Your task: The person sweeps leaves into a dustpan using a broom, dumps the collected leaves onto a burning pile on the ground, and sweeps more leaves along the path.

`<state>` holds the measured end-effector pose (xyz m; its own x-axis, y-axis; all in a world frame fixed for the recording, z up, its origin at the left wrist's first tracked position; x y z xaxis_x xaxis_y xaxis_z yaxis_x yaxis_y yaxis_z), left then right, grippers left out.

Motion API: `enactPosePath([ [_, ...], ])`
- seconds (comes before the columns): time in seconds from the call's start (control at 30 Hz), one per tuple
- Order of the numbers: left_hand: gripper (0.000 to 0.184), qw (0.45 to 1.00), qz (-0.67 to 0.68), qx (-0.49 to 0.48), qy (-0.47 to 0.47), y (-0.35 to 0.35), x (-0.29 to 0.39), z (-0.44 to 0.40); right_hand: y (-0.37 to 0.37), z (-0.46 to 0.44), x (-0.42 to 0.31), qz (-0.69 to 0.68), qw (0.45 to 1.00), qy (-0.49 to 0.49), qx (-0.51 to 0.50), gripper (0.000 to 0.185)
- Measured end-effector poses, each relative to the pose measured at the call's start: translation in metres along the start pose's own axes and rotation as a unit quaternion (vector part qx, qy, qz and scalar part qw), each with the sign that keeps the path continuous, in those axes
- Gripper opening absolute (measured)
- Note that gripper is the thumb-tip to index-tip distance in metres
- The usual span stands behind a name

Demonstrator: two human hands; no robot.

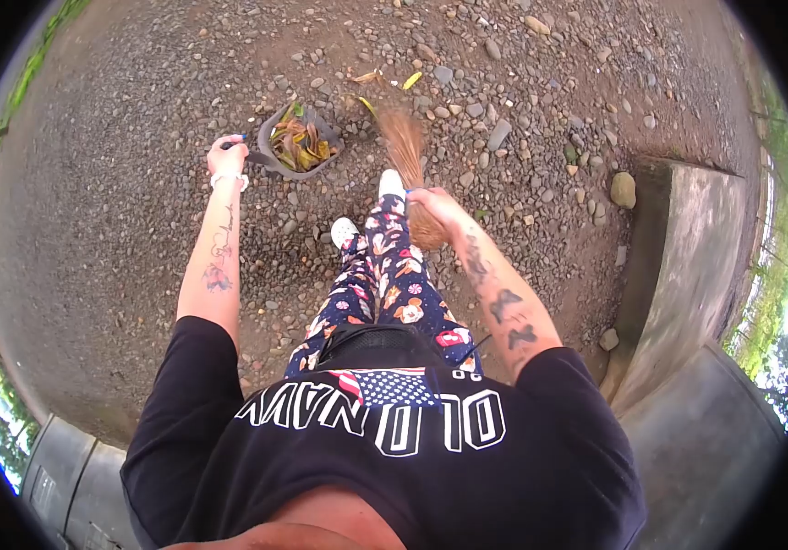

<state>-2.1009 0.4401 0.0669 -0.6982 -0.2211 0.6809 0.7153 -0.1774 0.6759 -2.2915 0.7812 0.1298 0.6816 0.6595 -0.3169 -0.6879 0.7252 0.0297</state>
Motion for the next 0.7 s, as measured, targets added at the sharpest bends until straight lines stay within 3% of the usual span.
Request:
enactPosePath([
  [0.07,0.024,1.0,-0.012,0.0,0.009,-0.003,0.007,0.006,0.026,0.027,-0.018,-0.034,0.996,-0.045,-0.076,0.041],
  [0.13,0.023,0.999,-0.027,0.013,-0.024,-0.014,-0.008,0.0,0.061,0.057,-0.04,-0.118,0.987,-0.082,-0.067,0.034],
  [0.23,0.023,1.0,-0.02,0.018,-0.004,-0.014,-0.003,0.004,0.106,0.053,-0.075,-0.068,0.996,-0.045,-0.046,0.03],
  [0.3,0.023,0.999,-0.005,0.018,0.032,-0.02,-0.013,0.006,0.122,0.017,-0.087,0.061,0.997,0.04,-0.007,0.031],
  [0.37,0.018,0.999,0.007,0.039,0.021,-0.023,-0.001,0.017,0.104,-0.026,-0.107,0.071,0.994,0.046,0.069,0.032],
  [0.43,0.015,0.996,0.018,0.078,-0.027,-0.032,0.007,0.024,0.102,-0.122,-0.105,0.204,0.967,0.092,0.121,0.042],
  [0.47,0.015,0.999,0.014,0.031,0.031,-0.03,0.02,0.028,0.033,-0.062,-0.153,0.306,0.938,0.13,0.1,0.052],
  [0.5,0.015,0.998,0.02,0.051,0.008,-0.033,0.025,0.029,0.023,-0.098,-0.137,0.33,0.923,0.167,0.109,0.056],
  [0.57,0.015,0.997,0.037,0.069,0.002,-0.033,0.035,0.034,-0.019,-0.089,-0.135,0.424,0.891,0.148,0.072,0.056],
  [0.7,0.017,0.997,0.016,0.049,0.058,-0.031,0.043,0.026,0.0,-0.043,-0.149,0.452,0.879,0.149,-0.024,0.055],
])
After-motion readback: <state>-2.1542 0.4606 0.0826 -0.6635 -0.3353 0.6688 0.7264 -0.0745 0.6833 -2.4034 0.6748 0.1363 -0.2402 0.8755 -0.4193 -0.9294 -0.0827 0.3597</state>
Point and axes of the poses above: each hand's wrist, its own z-axis away from the middle knuckle, its own y-axis out of the back of the hand, x = y × z, the point moved 3 cm from there along -z, towards the middle knuckle, and after that the axes turned 6 degrees about x, right-handed, at the moved point
